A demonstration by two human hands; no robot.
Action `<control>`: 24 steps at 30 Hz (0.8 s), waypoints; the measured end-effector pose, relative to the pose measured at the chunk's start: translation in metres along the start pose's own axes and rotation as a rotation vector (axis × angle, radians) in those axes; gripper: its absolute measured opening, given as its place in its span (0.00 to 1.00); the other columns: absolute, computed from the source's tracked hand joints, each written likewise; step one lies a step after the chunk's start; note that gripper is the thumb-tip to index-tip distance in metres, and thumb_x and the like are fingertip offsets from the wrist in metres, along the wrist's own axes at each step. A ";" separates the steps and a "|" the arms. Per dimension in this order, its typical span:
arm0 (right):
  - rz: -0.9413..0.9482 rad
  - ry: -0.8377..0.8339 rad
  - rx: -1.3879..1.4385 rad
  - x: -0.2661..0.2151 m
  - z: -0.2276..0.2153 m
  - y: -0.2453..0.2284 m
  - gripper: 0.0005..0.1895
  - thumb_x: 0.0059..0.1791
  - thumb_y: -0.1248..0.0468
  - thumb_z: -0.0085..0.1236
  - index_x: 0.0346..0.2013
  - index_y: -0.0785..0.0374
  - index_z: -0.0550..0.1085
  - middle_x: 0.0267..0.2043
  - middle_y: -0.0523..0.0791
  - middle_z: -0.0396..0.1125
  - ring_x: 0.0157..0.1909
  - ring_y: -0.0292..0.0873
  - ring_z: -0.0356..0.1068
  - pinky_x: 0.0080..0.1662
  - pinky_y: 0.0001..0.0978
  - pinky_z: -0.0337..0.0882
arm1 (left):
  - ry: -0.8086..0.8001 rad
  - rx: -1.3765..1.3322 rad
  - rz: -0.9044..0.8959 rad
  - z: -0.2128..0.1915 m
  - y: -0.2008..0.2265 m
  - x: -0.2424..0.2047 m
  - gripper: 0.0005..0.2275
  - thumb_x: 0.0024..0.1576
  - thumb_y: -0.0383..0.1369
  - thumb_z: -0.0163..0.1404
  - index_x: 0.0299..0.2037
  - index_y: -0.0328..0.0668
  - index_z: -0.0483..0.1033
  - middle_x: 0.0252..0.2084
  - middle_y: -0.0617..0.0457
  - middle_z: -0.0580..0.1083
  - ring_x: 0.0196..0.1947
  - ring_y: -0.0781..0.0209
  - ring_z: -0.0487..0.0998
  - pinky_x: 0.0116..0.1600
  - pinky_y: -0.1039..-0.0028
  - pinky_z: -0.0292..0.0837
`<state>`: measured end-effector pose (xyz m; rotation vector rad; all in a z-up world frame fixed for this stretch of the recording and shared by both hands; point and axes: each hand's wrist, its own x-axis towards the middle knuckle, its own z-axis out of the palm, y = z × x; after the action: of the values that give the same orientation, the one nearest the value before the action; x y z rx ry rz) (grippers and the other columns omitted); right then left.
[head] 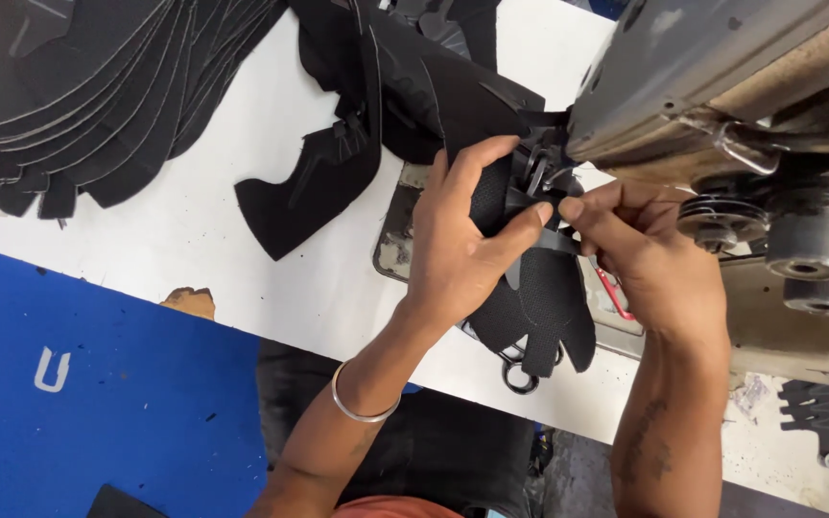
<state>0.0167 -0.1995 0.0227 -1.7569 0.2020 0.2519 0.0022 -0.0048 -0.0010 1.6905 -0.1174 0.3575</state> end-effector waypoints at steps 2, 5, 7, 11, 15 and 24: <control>-0.072 -0.042 -0.027 0.003 0.001 0.000 0.07 0.51 0.65 0.60 0.30 0.63 0.75 0.25 0.36 0.63 0.26 0.29 0.54 0.30 0.23 0.53 | -0.012 -0.025 -0.001 -0.002 -0.001 0.001 0.23 0.56 0.32 0.62 0.61 0.39 0.71 0.54 0.44 0.73 0.56 0.52 0.77 0.62 0.65 0.72; -0.053 -0.028 -0.013 0.007 0.000 0.003 0.04 0.50 0.66 0.60 0.31 0.61 0.75 0.26 0.34 0.63 0.28 0.28 0.55 0.32 0.23 0.54 | -0.040 -0.097 -0.007 -0.004 -0.011 -0.003 0.20 0.60 0.32 0.58 0.61 0.38 0.71 0.55 0.45 0.73 0.60 0.53 0.75 0.67 0.66 0.68; -0.044 -0.023 -0.011 0.009 0.000 0.004 0.04 0.50 0.66 0.59 0.31 0.61 0.75 0.26 0.34 0.62 0.27 0.29 0.54 0.32 0.23 0.54 | -0.058 -0.136 -0.013 -0.005 -0.014 -0.002 0.19 0.62 0.32 0.57 0.63 0.38 0.70 0.57 0.45 0.73 0.62 0.54 0.74 0.70 0.67 0.66; -0.056 -0.045 -0.035 0.007 0.004 -0.005 0.07 0.51 0.65 0.59 0.29 0.62 0.74 0.24 0.35 0.60 0.26 0.29 0.54 0.31 0.24 0.53 | -0.073 -0.160 -0.037 -0.004 -0.009 0.002 0.20 0.63 0.33 0.56 0.65 0.38 0.69 0.59 0.45 0.72 0.64 0.54 0.73 0.72 0.67 0.64; -0.076 -0.077 -0.034 0.001 0.012 -0.014 0.07 0.52 0.64 0.57 0.30 0.62 0.75 0.25 0.35 0.61 0.28 0.28 0.56 0.32 0.23 0.56 | -0.052 -0.092 -0.090 -0.002 0.000 0.005 0.23 0.59 0.35 0.60 0.63 0.38 0.70 0.55 0.45 0.73 0.58 0.54 0.75 0.66 0.67 0.68; -0.005 0.049 -0.032 -0.010 0.006 -0.016 0.07 0.52 0.63 0.54 0.35 0.60 0.79 0.22 0.37 0.60 0.23 0.29 0.52 0.27 0.22 0.50 | -0.006 -0.019 0.008 0.000 -0.005 0.003 0.24 0.55 0.32 0.63 0.62 0.38 0.71 0.55 0.45 0.74 0.55 0.54 0.77 0.63 0.66 0.73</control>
<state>0.0109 -0.1905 0.0399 -1.7964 0.2300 0.2104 0.0066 -0.0038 -0.0052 1.6729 -0.1316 0.3563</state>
